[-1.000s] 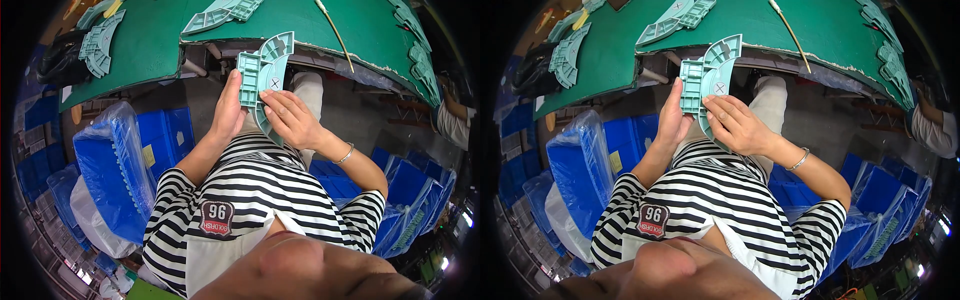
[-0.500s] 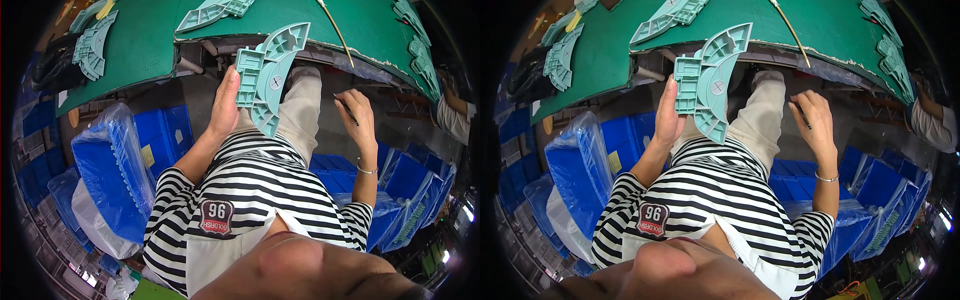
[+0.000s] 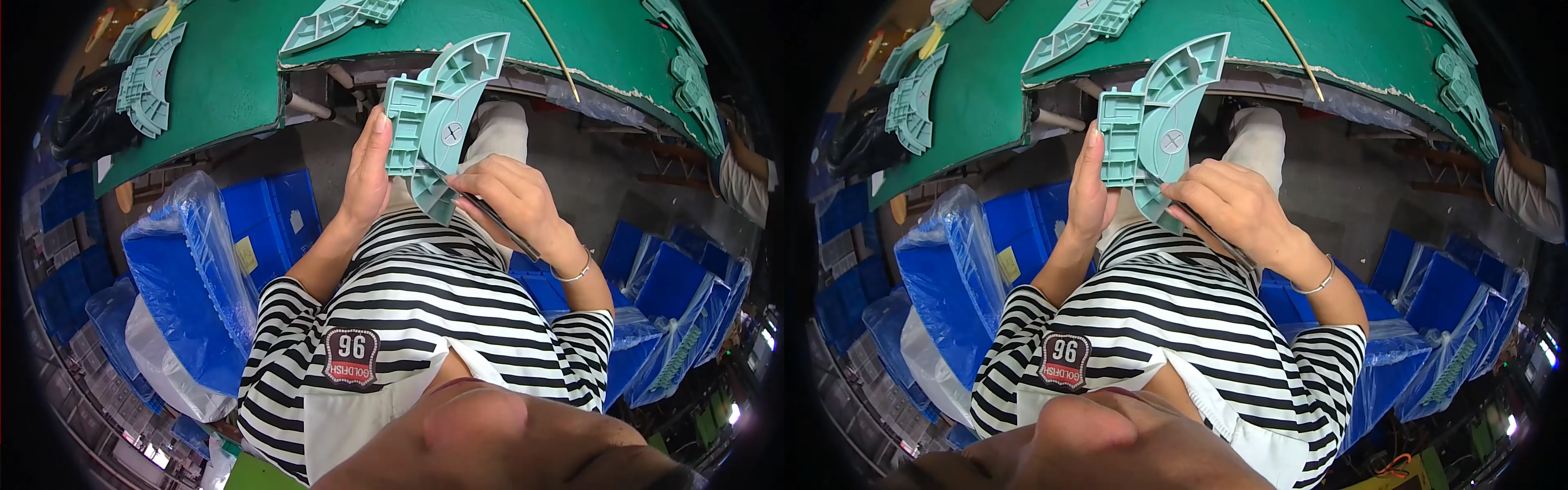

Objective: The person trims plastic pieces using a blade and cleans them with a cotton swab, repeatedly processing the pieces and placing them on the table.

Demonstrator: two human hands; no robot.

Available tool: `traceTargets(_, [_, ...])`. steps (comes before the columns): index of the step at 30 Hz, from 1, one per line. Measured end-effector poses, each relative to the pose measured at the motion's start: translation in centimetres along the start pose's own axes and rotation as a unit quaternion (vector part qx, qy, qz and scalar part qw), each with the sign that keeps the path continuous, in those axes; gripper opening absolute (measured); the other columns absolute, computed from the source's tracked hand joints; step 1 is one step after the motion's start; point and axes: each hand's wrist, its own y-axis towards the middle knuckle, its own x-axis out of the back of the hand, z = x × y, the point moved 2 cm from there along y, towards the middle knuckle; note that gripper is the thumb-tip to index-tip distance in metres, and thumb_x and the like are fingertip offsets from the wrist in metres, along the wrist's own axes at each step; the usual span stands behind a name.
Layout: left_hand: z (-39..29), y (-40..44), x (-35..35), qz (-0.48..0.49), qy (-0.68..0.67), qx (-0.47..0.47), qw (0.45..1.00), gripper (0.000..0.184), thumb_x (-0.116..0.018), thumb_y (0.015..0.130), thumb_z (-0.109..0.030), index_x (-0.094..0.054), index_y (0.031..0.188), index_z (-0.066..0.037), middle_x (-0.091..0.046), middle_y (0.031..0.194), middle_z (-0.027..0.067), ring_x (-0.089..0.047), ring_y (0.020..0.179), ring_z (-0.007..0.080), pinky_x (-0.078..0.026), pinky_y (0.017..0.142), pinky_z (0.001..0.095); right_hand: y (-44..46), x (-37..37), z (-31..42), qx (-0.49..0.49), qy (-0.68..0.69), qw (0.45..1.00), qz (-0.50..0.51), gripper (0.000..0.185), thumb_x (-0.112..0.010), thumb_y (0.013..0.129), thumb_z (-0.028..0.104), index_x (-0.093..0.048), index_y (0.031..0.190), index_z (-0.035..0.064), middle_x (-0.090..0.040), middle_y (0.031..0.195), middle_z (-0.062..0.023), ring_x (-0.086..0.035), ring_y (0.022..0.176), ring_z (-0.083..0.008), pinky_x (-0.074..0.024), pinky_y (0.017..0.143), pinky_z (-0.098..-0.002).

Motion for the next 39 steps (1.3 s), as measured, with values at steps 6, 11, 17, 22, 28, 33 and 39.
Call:
traceTargets(6, [-0.1,0.0,-0.3,0.011,0.013,0.004,1.0,0.04,-0.031,0.105,-0.032,-0.044,0.131,-0.004,-0.055,0.123,0.0065,-0.053,0.112,0.0124,-0.04,0.099,0.0301,0.3,-1.0,-0.5,0.015,-0.02,1.0,-0.015,0.019,-0.072,0.074,0.006,-0.061,0.089,0.0027,-0.057,0.077,-0.0078,-0.058,0.065,-0.0232,-0.0469,0.055,-0.0328])
traceTargets(11, [0.0,0.0,-0.3,0.01,0.015,0.004,1.0,0.041,-0.031,0.105,-0.033,-0.044,0.13,-0.003,-0.055,0.123,0.0066,-0.053,0.112,0.0129,-0.041,0.099,0.0303,0.4,-1.0,-0.5,0.016,-0.023,1.0,-0.011,0.018,-0.071,0.075,0.006,-0.06,0.089,0.002,-0.056,0.077,-0.0079,-0.057,0.065,-0.0234,-0.0465,0.054,-0.0334])
traceTargets(17, [0.1,0.0,-0.3,0.009,0.01,0.009,1.0,0.041,-0.031,0.105,-0.033,-0.045,0.13,-0.004,-0.055,0.123,0.0064,-0.053,0.112,0.0132,-0.041,0.099,0.031,0.2,-1.5,-0.5,0.023,-0.033,0.999,-0.013,0.017,-0.07,0.075,0.004,-0.06,0.089,0.0014,-0.055,0.076,-0.008,-0.057,0.065,-0.0235,-0.0459,0.054,-0.0338])
traceTargets(22, [0.1,0.0,-0.3,0.004,-0.008,0.01,1.0,0.04,-0.031,0.105,-0.032,-0.044,0.13,-0.004,-0.055,0.122,0.0062,-0.053,0.111,0.0136,-0.041,0.099,0.0315,0.3,-1.3,-0.4,0.022,-0.03,0.999,-0.023,0.018,-0.07,0.075,0.004,-0.06,0.089,0.0008,-0.054,0.075,-0.0081,-0.056,0.065,-0.0235,-0.046,0.054,-0.034])
traceTargets(28, [0.1,0.1,-0.5,0.004,-0.014,0.009,1.0,0.04,-0.031,0.105,-0.032,-0.044,0.13,-0.003,-0.056,0.121,0.0062,-0.054,0.111,0.0132,-0.041,0.098,0.0313,0.3,-1.5,-0.4,0.013,-0.028,0.999,-0.024,0.017,-0.069,0.074,0.003,-0.058,0.087,0.0008,-0.053,0.073,-0.0084,-0.056,0.064,-0.0241,-0.0459,0.053,-0.0346])
traceTargets(33, [-0.1,0.0,-0.7,0.004,0.03,0.002,1.0,0.04,-0.031,0.105,-0.031,-0.046,0.129,-0.002,-0.056,0.12,0.0066,-0.054,0.109,0.0127,-0.041,0.097,0.0302,0.5,-1.7,-0.2,-0.004,-0.007,1.0,-0.017,0.016,-0.068,0.073,0.001,-0.056,0.084,0.0006,-0.051,0.07,-0.0088,-0.056,0.062,-0.0247,-0.0453,0.053,-0.0359])
traceTargets(39, [0.4,0.0,-0.3,0.006,0.035,0.001,0.999,0.039,-0.032,0.105,-0.029,-0.046,0.128,-0.002,-0.057,0.118,0.0069,-0.054,0.107,0.0122,-0.042,0.095,0.0291,0.4,-1.8,-0.1,-0.017,-0.015,1.0,-0.003,0.016,-0.067,0.072,0.001,-0.053,0.079,0.0013,-0.048,0.068,-0.0088,-0.054,0.06,-0.0253,-0.0442,0.052,-0.0364])
